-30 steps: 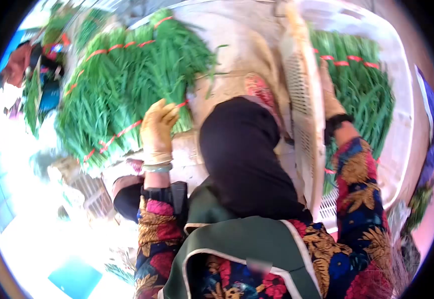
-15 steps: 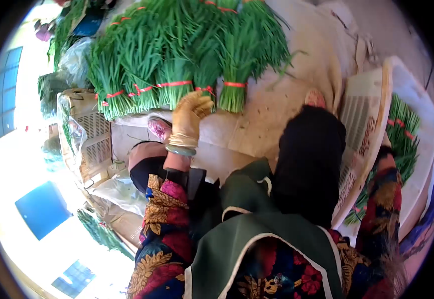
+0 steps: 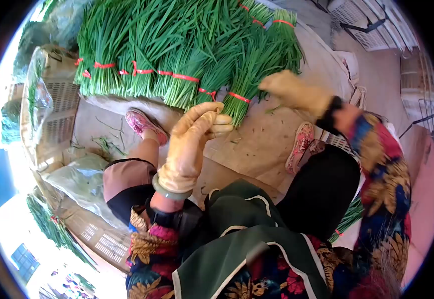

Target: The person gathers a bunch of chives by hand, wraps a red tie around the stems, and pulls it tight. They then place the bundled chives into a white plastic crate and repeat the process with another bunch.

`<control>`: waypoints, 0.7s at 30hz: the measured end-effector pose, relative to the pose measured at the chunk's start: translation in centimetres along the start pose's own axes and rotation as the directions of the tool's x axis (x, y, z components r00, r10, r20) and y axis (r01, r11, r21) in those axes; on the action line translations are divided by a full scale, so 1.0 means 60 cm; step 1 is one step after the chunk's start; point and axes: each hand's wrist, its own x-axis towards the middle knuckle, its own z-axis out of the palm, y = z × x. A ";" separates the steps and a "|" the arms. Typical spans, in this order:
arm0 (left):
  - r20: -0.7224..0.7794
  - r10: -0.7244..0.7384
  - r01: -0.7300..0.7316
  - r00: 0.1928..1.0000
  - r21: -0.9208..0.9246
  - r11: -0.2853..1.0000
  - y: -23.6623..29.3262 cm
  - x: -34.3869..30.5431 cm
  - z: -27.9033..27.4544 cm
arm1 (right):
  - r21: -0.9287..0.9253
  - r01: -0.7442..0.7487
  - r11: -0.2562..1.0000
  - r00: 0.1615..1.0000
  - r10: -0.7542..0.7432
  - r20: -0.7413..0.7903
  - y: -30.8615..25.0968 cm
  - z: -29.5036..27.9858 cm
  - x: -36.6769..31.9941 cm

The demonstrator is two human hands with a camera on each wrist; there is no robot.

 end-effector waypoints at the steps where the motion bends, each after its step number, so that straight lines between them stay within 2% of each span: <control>1: -0.025 0.022 -0.021 0.999 0.032 0.999 0.012 -0.009 -0.003 | -0.147 0.134 0.980 0.985 -0.116 0.129 -0.006 0.042 0.045; 3: -0.076 0.069 -0.068 0.995 0.018 0.998 0.034 -0.018 -0.018 | -0.337 0.205 0.919 0.976 -0.218 0.001 -0.003 0.170 0.118; 5: -0.145 0.144 -0.153 0.979 -0.055 0.987 0.042 -0.023 -0.036 | -0.451 0.153 0.879 0.986 -0.165 0.013 -0.005 0.259 0.165; 6: -0.174 0.130 -0.145 0.976 -0.081 0.986 0.045 -0.024 -0.040 | -0.504 0.121 0.855 0.991 -0.132 0.014 -0.010 0.284 0.174; 9: -0.185 0.093 -0.113 0.978 -0.099 0.989 0.054 -0.024 -0.034 | -0.549 0.015 0.836 0.988 -0.096 -0.119 -0.013 0.304 0.184; 10: -0.171 0.092 -0.110 0.981 -0.101 0.989 0.054 -0.021 -0.034 | -0.543 0.001 0.840 0.974 -0.123 -0.189 -0.011 0.301 0.187; 13: -0.149 0.106 -0.121 0.983 -0.093 0.988 0.055 -0.019 -0.036 | -0.418 0.013 0.908 0.999 0.008 0.049 -0.011 0.280 0.195; 15: -0.167 0.139 -0.153 0.976 -0.077 0.985 0.054 -0.016 -0.046 | -0.376 0.063 0.925 0.998 -0.063 0.014 -0.010 0.234 0.183; 16: -0.199 0.197 -0.216 0.960 -0.083 0.973 0.053 -0.018 -0.050 | -0.351 0.091 0.932 0.995 -0.098 -0.005 -0.015 0.208 0.174; 17: -0.290 0.220 -0.254 0.931 -0.086 0.963 0.056 -0.016 -0.055 | -0.321 0.123 0.939 0.989 -0.142 -0.037 -0.016 0.178 0.163; 19: -0.324 0.307 -0.353 0.895 -0.093 0.931 0.059 -0.016 -0.079 | -0.100 0.133 0.986 0.985 -0.143 -0.095 -0.032 0.089 0.135; 21: -0.380 0.322 -0.363 0.867 -0.038 0.931 0.054 -0.011 -0.090 | 0.139 0.037 0.990 0.996 -0.025 -0.087 -0.059 -0.012 0.109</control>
